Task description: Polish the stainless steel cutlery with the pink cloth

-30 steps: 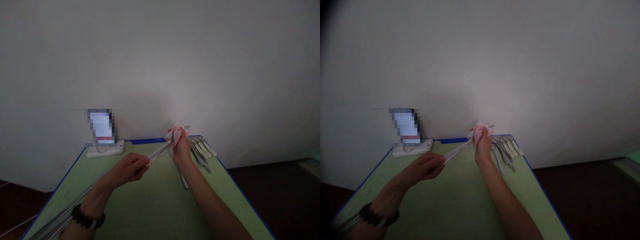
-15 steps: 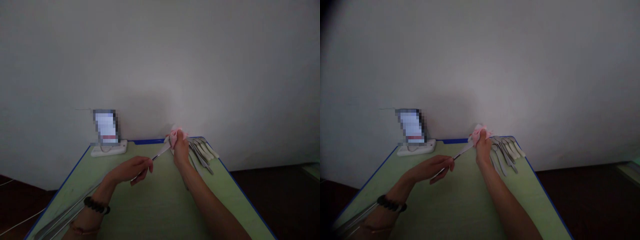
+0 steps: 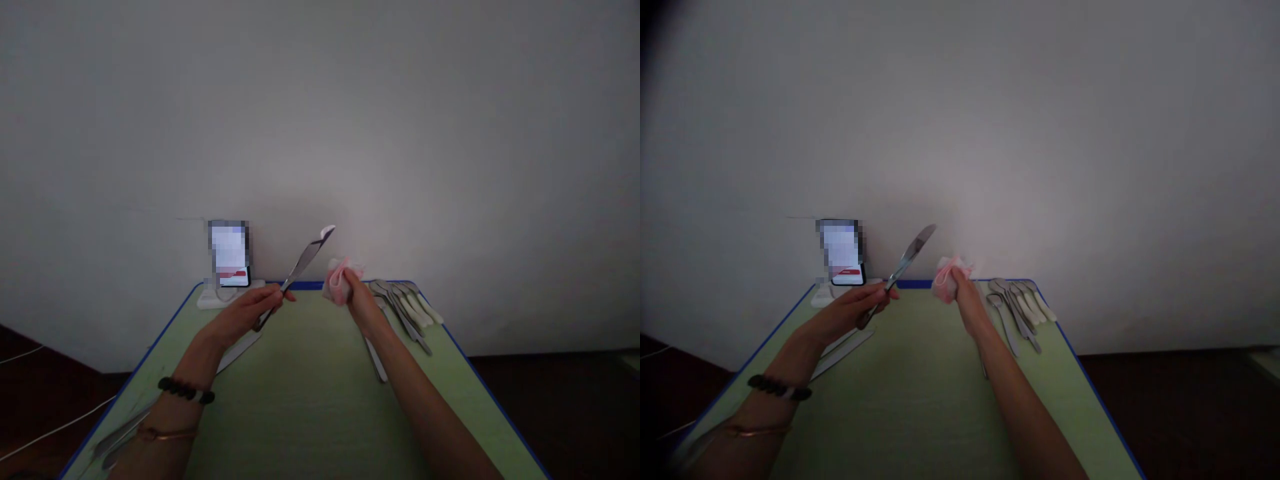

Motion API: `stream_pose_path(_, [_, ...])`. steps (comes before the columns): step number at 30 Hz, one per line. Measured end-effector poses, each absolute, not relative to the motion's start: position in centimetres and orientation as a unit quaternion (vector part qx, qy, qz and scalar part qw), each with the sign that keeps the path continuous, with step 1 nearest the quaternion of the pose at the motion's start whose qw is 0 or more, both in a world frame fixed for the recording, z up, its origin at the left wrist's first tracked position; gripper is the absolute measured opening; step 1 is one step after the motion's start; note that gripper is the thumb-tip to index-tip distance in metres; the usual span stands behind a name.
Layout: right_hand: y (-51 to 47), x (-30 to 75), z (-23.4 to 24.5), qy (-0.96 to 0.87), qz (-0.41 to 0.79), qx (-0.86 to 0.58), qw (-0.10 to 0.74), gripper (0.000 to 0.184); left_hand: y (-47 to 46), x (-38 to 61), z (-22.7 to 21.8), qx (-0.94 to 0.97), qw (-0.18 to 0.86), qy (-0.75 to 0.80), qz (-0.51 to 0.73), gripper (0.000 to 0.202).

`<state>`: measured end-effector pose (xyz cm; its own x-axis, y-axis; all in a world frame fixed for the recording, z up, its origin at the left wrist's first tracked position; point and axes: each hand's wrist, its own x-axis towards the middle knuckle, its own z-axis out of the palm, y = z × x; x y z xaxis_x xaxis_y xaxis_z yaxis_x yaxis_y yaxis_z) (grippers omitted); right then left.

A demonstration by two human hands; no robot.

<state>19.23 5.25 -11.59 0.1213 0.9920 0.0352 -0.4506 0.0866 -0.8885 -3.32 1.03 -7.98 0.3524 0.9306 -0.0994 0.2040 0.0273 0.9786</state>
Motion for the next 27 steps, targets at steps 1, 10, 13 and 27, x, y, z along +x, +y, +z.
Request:
stream_pose_path(1, [4.9, 19.0, -11.4, -0.385, 0.585, -0.379, 0.605, 0.030, 1.0, -3.1, -8.1, 0.603, 0.552, 0.453, 0.355, 0.035])
stream_pose_path(10, [2.0, 19.8, -8.3, -0.606, 0.568, -0.414, 0.372, 0.025, 0.9, -1.7, -7.4, 0.559, 0.533, 0.427, 0.470, 0.036])
stream_pose_path(13, [1.5, 19.5, -7.9, -0.653, 0.557, -0.395, 0.327, 0.030, 0.5, -1.1, -6.9, 0.545, 0.549, 0.421, 0.474, 0.040])
stream_pose_path(27, [1.5, 18.7, -9.1, -0.853, 0.319, -0.378, 0.167, 0.029, 0.9, -0.8, -6.5, 0.545, 0.426, 0.476, 0.542, 0.031])
